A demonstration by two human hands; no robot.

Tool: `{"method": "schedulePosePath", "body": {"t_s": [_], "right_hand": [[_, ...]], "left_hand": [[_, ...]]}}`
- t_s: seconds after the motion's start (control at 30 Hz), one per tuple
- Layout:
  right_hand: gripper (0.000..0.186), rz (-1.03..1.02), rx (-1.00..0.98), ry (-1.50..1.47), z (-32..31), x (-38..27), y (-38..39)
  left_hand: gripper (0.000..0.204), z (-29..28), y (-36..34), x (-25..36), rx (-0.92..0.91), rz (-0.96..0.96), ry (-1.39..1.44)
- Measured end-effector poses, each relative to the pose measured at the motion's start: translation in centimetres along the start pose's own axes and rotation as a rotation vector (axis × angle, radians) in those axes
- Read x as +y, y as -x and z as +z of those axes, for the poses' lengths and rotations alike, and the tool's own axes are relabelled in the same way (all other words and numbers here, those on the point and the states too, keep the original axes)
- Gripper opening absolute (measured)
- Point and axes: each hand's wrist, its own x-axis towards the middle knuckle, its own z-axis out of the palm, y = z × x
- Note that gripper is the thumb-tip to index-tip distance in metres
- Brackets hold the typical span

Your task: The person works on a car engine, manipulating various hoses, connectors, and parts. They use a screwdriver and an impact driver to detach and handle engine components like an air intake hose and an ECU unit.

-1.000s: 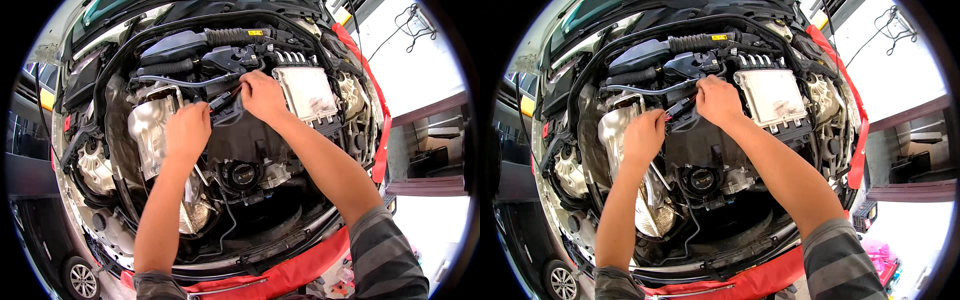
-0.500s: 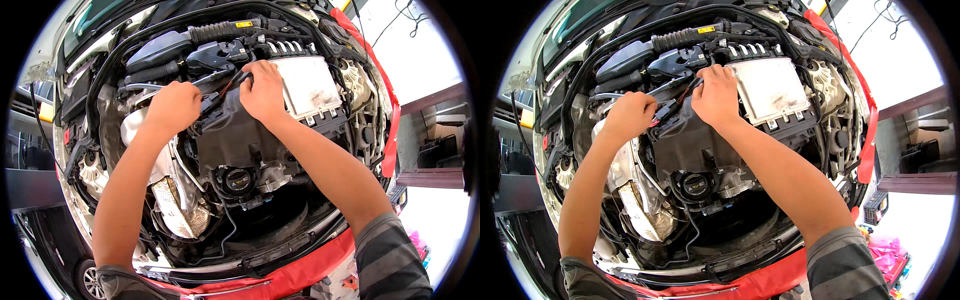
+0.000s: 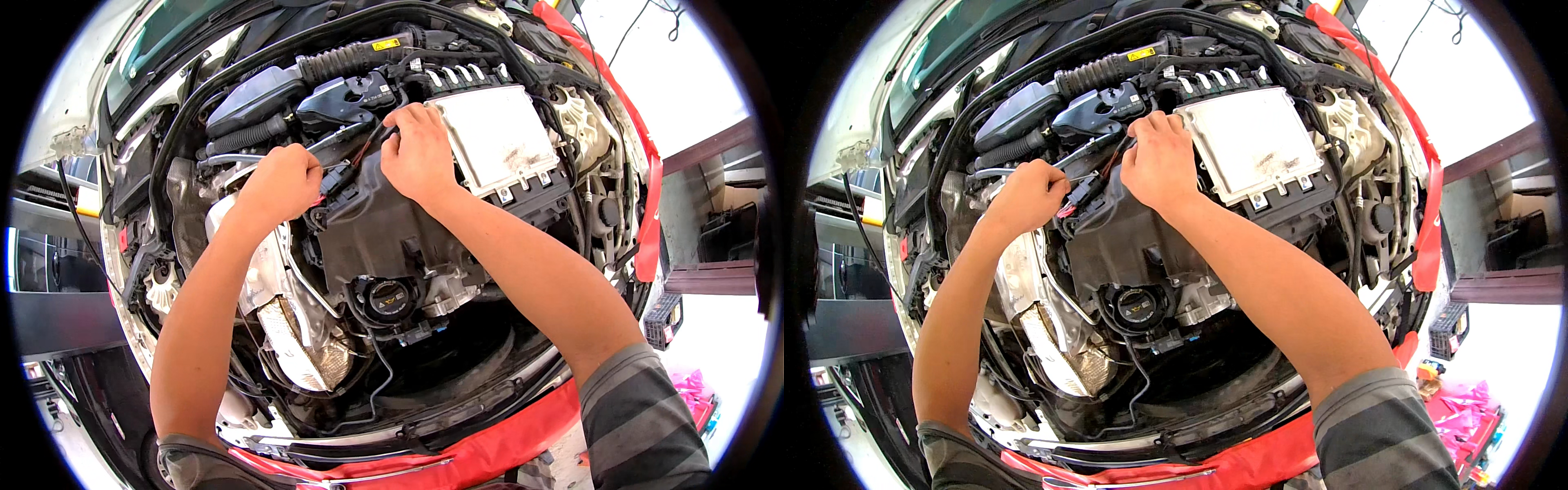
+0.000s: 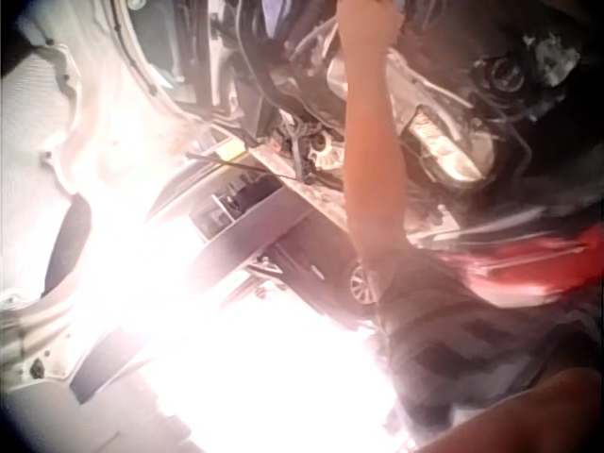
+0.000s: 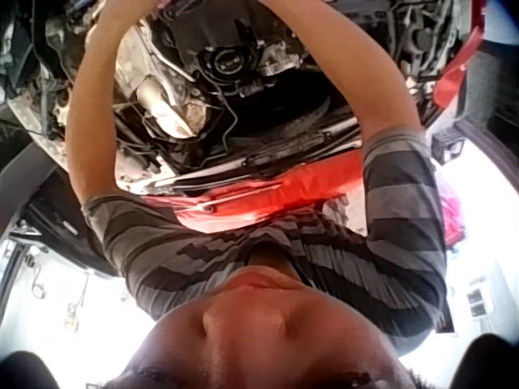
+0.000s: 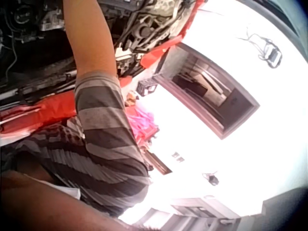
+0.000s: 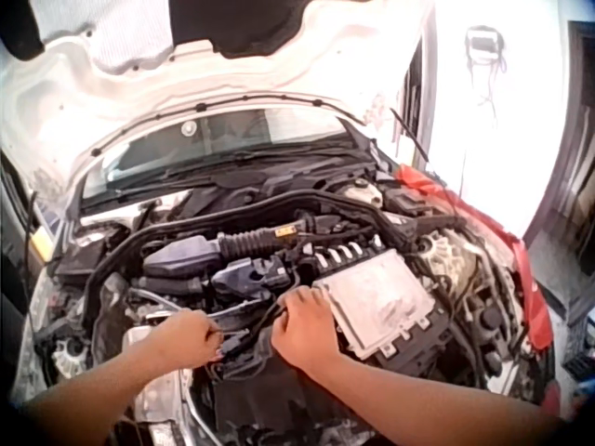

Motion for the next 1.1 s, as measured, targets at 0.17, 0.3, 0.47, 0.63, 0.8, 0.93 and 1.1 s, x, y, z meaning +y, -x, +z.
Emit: {"method": "schedulePosePath", "body": {"t_s": [0.17,0.3,0.47,0.63,0.8,0.93,1.1], "right_hand": [[0.02,0.007,0.012,-0.013,0.1,-0.3,0.1],[0.02,0.023,0.053,-0.063,0.3,-0.1,0.1],[0.02,0.031,0.074,-0.088,0.5,0.1,0.2],[0.025,0.02,0.06,-0.067,0.7,0.0,0.2],[0.023,-0.008,0.046,-0.039,0.8,0.5,-0.1],[0.023,0.003,0.037,-0.001,0.8,0.8,0.1],[0.02,0.01,-0.013,0.037,0.8,0.1,-0.1]], "left_hand": [[0.022,1.1,-0.3,-0.6,0.036,-0.021,0.005],[0.021,2.5,-0.2,-0.7,0.143,0.015,-0.004],[0.02,4.0,-0.5,-0.1,0.203,0.054,-0.038],[0.02,4.5,-1.1,0.6,0.257,0.057,-0.161],[0.021,-0.2,0.8,0.3,0.207,0.113,-0.09],[0.02,1.4,2.3,-0.9,0.149,-0.019,-0.075],[0.02,1.5,1.3,-0.9,0.157,0.094,-0.014]]}}
